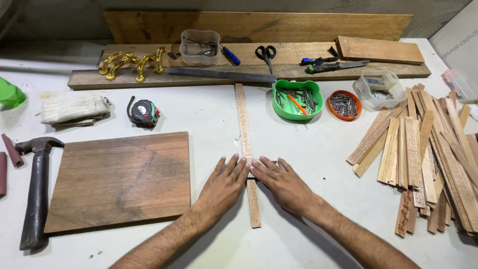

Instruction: Measure wooden strips using a tape measure and a metal ruler on a workbench.

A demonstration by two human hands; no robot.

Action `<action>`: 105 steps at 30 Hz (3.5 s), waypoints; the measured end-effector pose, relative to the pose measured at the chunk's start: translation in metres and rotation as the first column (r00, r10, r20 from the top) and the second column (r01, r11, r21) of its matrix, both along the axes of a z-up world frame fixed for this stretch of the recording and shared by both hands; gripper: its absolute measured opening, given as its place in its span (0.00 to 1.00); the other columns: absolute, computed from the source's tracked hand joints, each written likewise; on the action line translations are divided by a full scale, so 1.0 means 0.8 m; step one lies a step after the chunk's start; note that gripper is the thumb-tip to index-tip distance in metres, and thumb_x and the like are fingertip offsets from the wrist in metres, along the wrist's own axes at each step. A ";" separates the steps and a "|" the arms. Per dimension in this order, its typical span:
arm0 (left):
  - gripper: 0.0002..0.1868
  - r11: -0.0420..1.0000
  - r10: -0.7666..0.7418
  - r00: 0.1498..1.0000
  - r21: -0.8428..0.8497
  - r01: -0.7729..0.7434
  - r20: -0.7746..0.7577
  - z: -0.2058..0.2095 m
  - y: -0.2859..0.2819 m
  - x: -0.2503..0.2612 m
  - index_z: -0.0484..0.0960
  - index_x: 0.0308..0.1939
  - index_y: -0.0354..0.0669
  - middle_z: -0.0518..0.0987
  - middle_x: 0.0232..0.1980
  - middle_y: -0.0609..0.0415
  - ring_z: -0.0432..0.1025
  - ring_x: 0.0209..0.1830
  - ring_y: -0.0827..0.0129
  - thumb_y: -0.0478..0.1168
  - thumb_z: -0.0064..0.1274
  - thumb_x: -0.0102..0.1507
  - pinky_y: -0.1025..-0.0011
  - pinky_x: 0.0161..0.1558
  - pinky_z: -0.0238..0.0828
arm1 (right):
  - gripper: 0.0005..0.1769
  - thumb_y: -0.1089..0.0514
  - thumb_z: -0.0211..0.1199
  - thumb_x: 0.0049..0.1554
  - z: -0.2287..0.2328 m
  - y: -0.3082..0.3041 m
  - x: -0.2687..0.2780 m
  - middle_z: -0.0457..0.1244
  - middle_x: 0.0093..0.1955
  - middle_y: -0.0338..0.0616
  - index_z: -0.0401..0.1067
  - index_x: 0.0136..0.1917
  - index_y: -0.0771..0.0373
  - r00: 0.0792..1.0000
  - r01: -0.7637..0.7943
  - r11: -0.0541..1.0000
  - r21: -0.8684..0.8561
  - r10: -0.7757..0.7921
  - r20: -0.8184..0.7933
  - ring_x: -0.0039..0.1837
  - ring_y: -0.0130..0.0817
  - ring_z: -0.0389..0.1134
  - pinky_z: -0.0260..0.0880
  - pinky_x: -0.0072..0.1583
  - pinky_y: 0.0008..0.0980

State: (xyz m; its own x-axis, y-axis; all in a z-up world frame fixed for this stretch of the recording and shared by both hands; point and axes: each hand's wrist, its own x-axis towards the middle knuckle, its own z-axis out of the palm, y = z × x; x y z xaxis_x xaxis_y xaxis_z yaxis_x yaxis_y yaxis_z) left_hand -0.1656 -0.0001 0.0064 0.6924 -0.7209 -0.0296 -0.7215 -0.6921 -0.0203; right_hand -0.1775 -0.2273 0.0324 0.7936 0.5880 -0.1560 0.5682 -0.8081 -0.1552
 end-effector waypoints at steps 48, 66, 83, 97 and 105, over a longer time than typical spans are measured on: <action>0.27 0.999 0.048 0.985 -0.011 -0.047 0.168 -0.014 0.012 0.115 0.65 0.71 0.33 0.65 0.75 0.44 0.52 0.79 0.55 0.32 0.42 0.67 0.48 0.77 0.43 | 0.42 0.72 0.55 0.54 0.003 0.016 0.107 0.48 0.83 0.36 0.54 0.79 0.50 0.996 0.018 0.989 0.146 -0.030 0.085 0.83 0.37 0.43 0.40 0.78 0.61; 0.16 0.897 0.224 0.881 -0.442 -0.019 0.416 0.051 -0.002 0.270 0.77 0.53 0.45 0.82 0.56 0.52 0.71 0.66 0.55 0.27 0.45 0.64 0.44 0.66 0.65 | 0.21 0.73 0.53 0.60 0.052 0.006 0.252 0.68 0.57 0.54 0.70 0.65 0.65 0.927 -0.146 0.779 0.610 -0.108 0.359 0.58 0.49 0.72 0.74 0.59 0.41; 0.04 0.608 0.286 0.926 -0.794 0.024 0.247 0.166 0.008 0.127 0.71 0.45 0.38 0.71 0.36 0.50 0.68 0.37 0.61 0.35 0.42 0.71 0.60 0.40 0.71 | 0.11 0.58 0.62 0.66 0.135 0.002 0.147 0.69 0.43 0.40 0.74 0.54 0.69 0.942 0.317 0.155 0.936 0.059 -0.329 0.44 0.25 0.70 0.76 0.48 0.27; 0.12 0.541 0.359 0.921 -0.838 -0.073 0.152 0.219 0.133 -0.018 0.75 0.36 0.41 0.75 0.32 0.53 0.68 0.34 0.61 0.43 0.49 0.71 0.60 0.38 0.68 | 0.12 0.57 0.63 0.67 0.135 0.172 0.085 0.69 0.42 0.40 0.75 0.52 0.70 0.951 0.176 0.153 0.972 0.230 -0.209 0.41 0.21 0.67 0.71 0.43 0.22; 0.11 0.287 0.431 0.898 -0.930 -0.230 -0.089 0.203 0.259 -0.063 0.76 0.34 0.39 0.78 0.30 0.53 0.74 0.30 0.67 0.40 0.54 0.69 0.66 0.34 0.71 | 0.12 0.58 0.63 0.64 0.137 0.320 0.054 0.72 0.44 0.44 0.77 0.52 0.71 0.878 0.200 0.098 0.975 0.423 -0.223 0.45 0.25 0.74 0.81 0.48 0.26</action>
